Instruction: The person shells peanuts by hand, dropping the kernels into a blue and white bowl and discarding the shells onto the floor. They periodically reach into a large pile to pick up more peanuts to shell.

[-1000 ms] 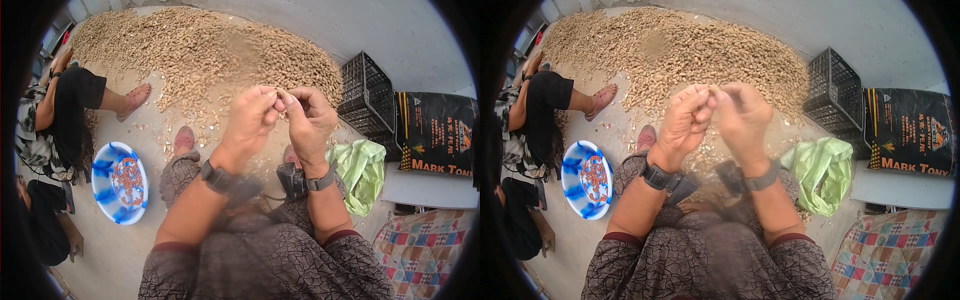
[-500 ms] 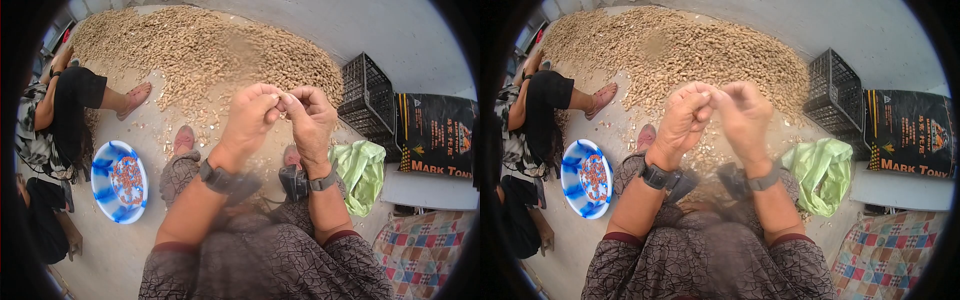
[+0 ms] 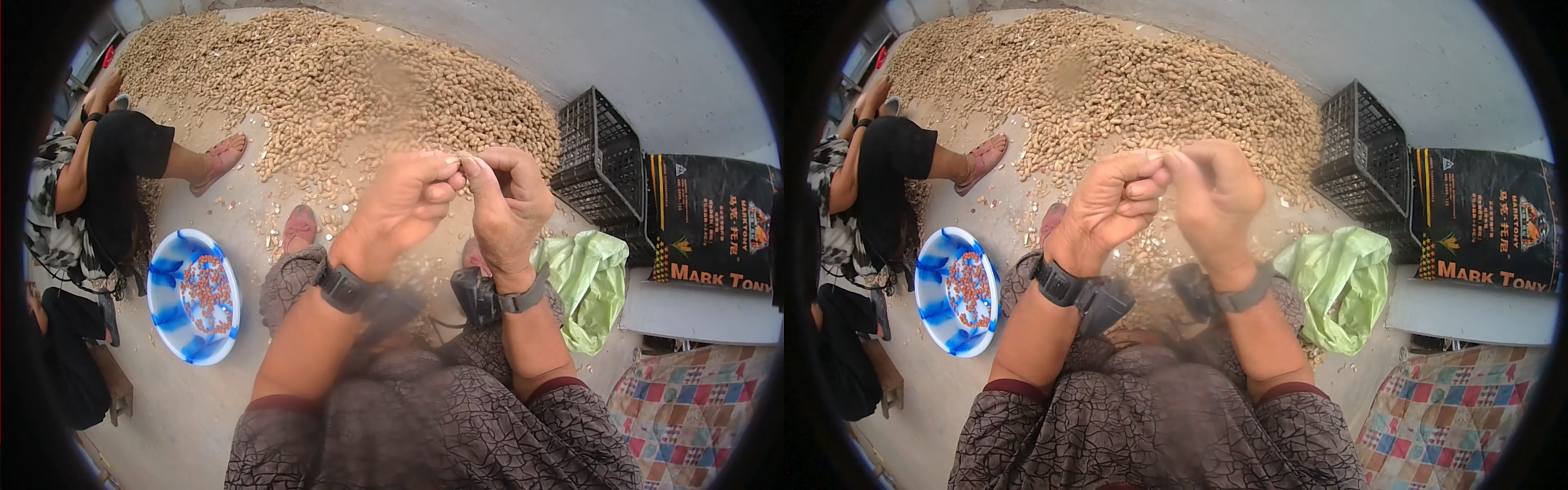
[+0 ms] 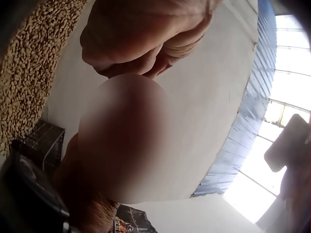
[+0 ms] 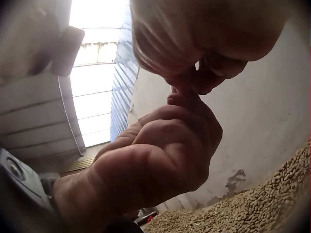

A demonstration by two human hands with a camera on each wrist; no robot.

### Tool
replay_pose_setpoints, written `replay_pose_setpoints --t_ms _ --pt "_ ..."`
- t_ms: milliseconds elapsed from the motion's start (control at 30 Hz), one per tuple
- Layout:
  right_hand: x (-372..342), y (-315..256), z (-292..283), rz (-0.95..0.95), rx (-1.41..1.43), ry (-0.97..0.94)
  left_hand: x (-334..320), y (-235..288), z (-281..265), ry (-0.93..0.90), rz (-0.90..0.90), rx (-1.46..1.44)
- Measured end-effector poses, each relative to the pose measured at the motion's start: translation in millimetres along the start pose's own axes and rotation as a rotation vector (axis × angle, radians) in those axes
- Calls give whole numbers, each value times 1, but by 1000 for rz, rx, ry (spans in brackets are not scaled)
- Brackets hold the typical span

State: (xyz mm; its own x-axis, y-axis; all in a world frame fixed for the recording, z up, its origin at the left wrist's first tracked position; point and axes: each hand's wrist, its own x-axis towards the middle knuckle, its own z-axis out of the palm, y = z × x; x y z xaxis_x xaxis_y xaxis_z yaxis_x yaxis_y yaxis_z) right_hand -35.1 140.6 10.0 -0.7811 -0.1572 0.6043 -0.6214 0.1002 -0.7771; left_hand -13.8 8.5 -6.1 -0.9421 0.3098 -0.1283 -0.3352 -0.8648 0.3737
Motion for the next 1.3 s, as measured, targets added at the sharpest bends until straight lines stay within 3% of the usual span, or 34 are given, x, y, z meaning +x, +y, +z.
replay_pose_setpoints --t_ms 100,267,333,467,800,967,1167,1300 --pt "0 -5 4 66 87 35 -1 -2 0 -38 -15 -65" --pt "3 -7 8 150 128 88 -2 -9 3 7 116 -35" --pt "2 -5 6 318 186 101 -1 -9 4 9 127 -44" --pt "4 -1 4 395 227 93 -1 -7 5 -26 147 -135" --pt "11 0 -4 615 470 31 1 -11 1 54 71 -212" --pt "11 0 -7 668 514 -4 0 -10 10 157 335 211" --pt "10 1 -7 617 519 -25 -3 -9 15 121 385 488" --pt "14 -11 -7 586 398 -120 -2 -9 15 168 490 498"
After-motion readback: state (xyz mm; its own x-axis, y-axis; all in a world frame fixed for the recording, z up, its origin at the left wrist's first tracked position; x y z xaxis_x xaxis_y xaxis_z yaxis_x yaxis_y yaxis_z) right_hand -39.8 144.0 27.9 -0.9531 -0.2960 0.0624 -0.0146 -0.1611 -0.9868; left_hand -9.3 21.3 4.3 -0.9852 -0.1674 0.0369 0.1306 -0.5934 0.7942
